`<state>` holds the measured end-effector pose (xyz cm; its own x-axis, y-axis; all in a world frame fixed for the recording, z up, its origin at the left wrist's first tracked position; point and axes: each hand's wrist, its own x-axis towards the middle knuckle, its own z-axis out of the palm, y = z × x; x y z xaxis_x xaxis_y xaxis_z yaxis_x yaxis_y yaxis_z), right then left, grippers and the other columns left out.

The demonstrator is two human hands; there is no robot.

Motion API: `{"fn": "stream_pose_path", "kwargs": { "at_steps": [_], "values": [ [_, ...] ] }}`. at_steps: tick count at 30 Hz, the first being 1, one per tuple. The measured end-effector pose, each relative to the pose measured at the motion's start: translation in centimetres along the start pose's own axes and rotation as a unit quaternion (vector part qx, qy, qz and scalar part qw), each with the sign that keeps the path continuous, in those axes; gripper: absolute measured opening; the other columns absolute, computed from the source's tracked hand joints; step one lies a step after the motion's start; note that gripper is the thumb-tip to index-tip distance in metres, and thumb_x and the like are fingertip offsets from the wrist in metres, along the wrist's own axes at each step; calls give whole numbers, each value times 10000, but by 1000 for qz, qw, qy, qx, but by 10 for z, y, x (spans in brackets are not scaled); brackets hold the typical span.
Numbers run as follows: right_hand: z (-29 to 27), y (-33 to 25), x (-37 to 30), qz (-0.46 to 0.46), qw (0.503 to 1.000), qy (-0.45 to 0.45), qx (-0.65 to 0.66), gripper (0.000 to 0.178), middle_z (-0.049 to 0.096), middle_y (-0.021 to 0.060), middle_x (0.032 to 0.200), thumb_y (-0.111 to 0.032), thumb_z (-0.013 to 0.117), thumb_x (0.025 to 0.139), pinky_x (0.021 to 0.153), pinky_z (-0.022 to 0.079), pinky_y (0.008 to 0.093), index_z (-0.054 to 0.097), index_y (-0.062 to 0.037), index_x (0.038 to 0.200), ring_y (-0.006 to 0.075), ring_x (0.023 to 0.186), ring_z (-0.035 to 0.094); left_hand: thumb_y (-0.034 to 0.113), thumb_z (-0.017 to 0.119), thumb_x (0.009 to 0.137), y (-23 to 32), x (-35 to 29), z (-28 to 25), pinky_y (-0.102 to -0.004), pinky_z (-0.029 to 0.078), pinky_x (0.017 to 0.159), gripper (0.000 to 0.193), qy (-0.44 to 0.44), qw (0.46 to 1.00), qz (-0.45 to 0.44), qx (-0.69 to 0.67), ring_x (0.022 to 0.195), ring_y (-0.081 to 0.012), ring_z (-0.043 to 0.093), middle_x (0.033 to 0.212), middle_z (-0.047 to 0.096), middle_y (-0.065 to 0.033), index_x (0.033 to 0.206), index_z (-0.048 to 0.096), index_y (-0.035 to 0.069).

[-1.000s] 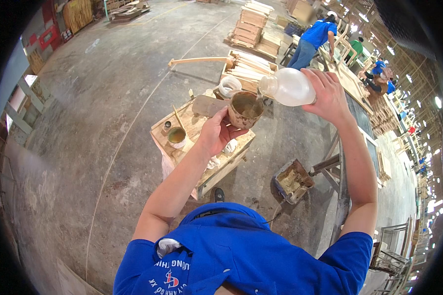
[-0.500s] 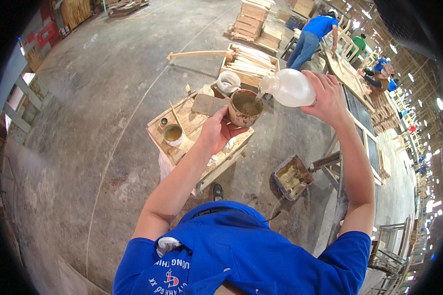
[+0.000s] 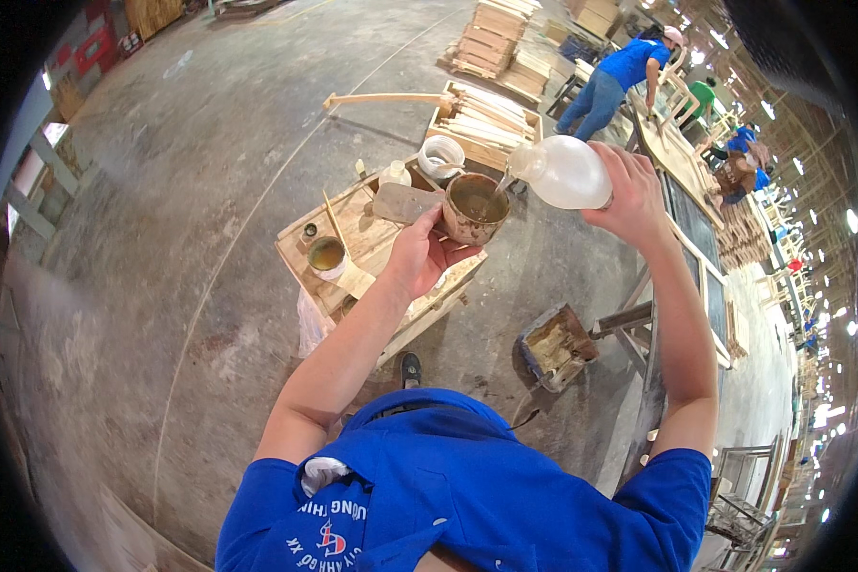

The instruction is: The person applies a liquid finish to wooden chair legs using a brush, then moves to a mixing station to pour liquids into a container and stirs the mixture with a drill-mounted stirrer.

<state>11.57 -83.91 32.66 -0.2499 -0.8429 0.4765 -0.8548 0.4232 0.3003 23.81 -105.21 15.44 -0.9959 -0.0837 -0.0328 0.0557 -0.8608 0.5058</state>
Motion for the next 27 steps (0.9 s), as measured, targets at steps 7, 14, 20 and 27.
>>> {"fn": "stream_pose_path", "kwargs": {
  "at_steps": [7, 14, 20, 27],
  "values": [
    [53, -7, -14, 183, 977, 7, 111, 772, 552, 139, 1123, -255, 754, 556, 877, 405, 422, 425, -53, 1224, 316, 1018, 532, 271, 281, 971, -14, 13, -1, -431, 470, 914, 391, 9, 997, 59, -52, 1075, -261, 518, 1207, 460, -127, 1262, 343, 17],
    [84, -22, -17, 191, 961, -4, 198, 733, 579, 145, 1083, -239, 746, 584, 846, 433, 394, 435, -58, 1223, 318, 973, 567, 250, 334, 967, -24, 19, -4, -417, 428, 957, 437, 46, 986, 149, -58, 1154, -235, 450, 1291, 395, -96, 1370, 210, 138],
    [90, -34, -13, 118, 990, -4, 80, 702, 585, 119, 1042, -260, 723, 579, 805, 406, 383, 454, -61, 1195, 278, 927, 582, 173, 391, 957, -29, 30, 2, -389, 427, 950, 554, 105, 949, 297, -8, 1183, -221, 421, 1347, 327, -85, 1417, 85, 220],
    [90, -51, -7, 80, 996, -16, 34, 679, 594, 117, 1003, -255, 709, 563, 773, 403, 381, 473, -63, 1170, 275, 861, 595, 146, 410, 955, -26, 36, -1, -326, 400, 957, 551, 143, 909, 382, 83, 1168, -186, 413, 1331, 329, -87, 1415, 106, 162]
  ]
}}
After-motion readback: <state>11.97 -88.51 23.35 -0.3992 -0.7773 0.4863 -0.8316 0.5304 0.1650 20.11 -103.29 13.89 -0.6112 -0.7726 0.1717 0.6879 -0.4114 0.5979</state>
